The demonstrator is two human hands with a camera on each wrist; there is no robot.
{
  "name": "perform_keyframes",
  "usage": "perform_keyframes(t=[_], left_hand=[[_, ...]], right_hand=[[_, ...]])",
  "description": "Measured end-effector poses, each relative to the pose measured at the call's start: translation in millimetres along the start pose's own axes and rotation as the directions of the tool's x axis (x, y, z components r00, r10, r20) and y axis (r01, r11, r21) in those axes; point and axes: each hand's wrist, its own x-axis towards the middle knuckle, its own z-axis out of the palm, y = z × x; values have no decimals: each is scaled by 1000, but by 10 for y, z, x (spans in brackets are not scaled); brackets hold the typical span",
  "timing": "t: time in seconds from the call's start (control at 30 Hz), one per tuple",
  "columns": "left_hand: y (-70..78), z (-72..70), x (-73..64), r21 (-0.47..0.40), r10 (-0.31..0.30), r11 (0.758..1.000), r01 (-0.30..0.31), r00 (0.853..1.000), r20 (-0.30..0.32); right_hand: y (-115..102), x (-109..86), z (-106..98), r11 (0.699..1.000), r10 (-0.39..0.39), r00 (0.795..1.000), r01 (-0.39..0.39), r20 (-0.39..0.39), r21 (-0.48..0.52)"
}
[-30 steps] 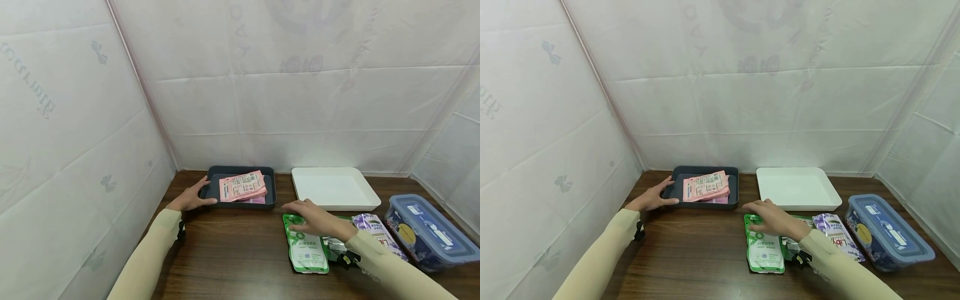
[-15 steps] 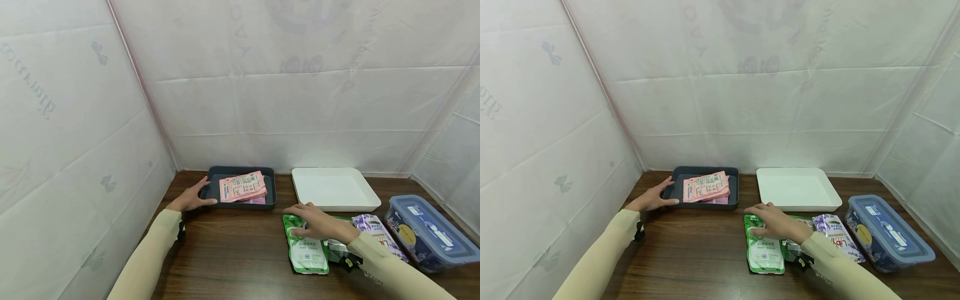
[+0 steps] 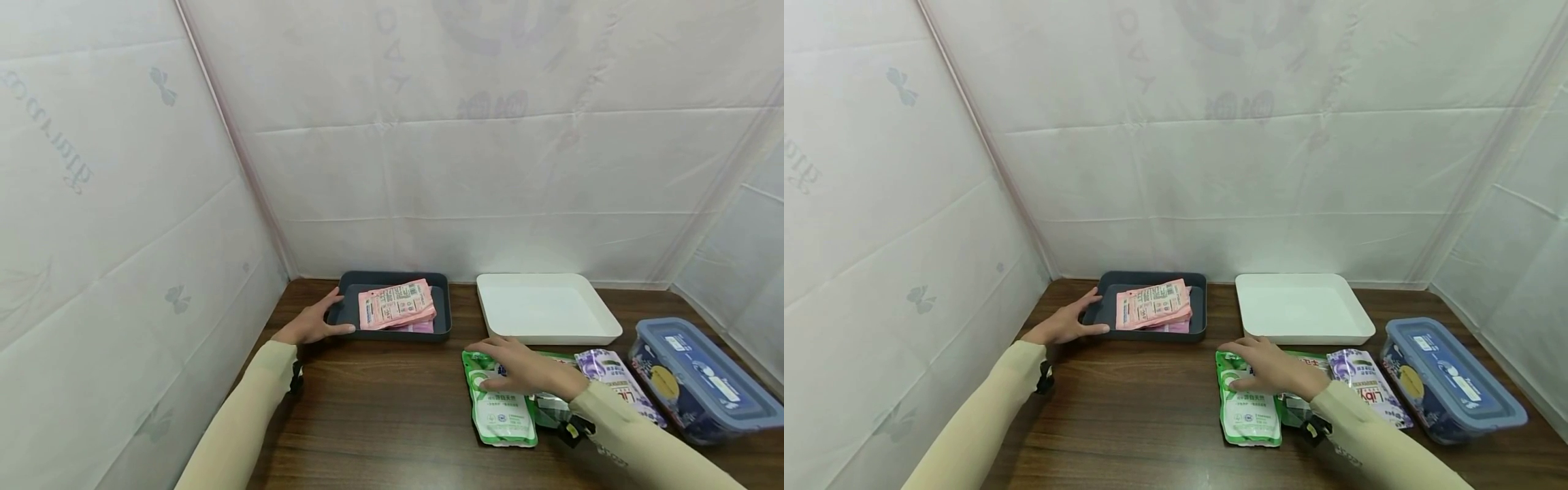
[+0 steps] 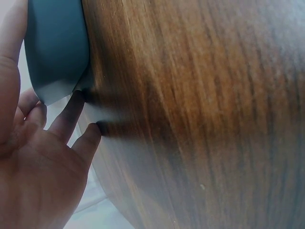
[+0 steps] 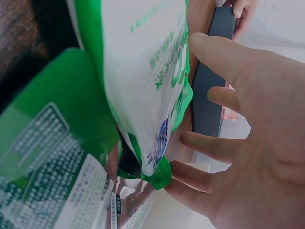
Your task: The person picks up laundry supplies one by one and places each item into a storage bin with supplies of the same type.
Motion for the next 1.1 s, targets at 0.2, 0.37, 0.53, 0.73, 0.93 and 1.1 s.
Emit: perform_keyframes(t=[0.2,0.37,0.53,0.73,0.93,1.1], left_hand=[[0,3,-1,-6,2,1000,-2,1000,-1],[11,-4,-8,-9,8,1000,-8,1000,1],[20,-9,-9,-4,3,1000,-3,1000,0],[11,1,-6,0,-7,1000,7,1000,-1],[15,-3,-15,4,1,1000,-1,1000,-1],[22,-8,-20,-2,-1,1000,1,1000,-3]], right_hand=[[26,-23,25,1000,-3,1000,3,8,24],[40,-33,38,999,-3,1000,2,15,35],[34,-40,49,999,9,1000,-10,17,38],[19,-45,55,999,0,1000,-1,6,34],[6,-45,68,999,20,1000,-20,8,25],[-1,-41,70,999,35,999,-36,14,26]])
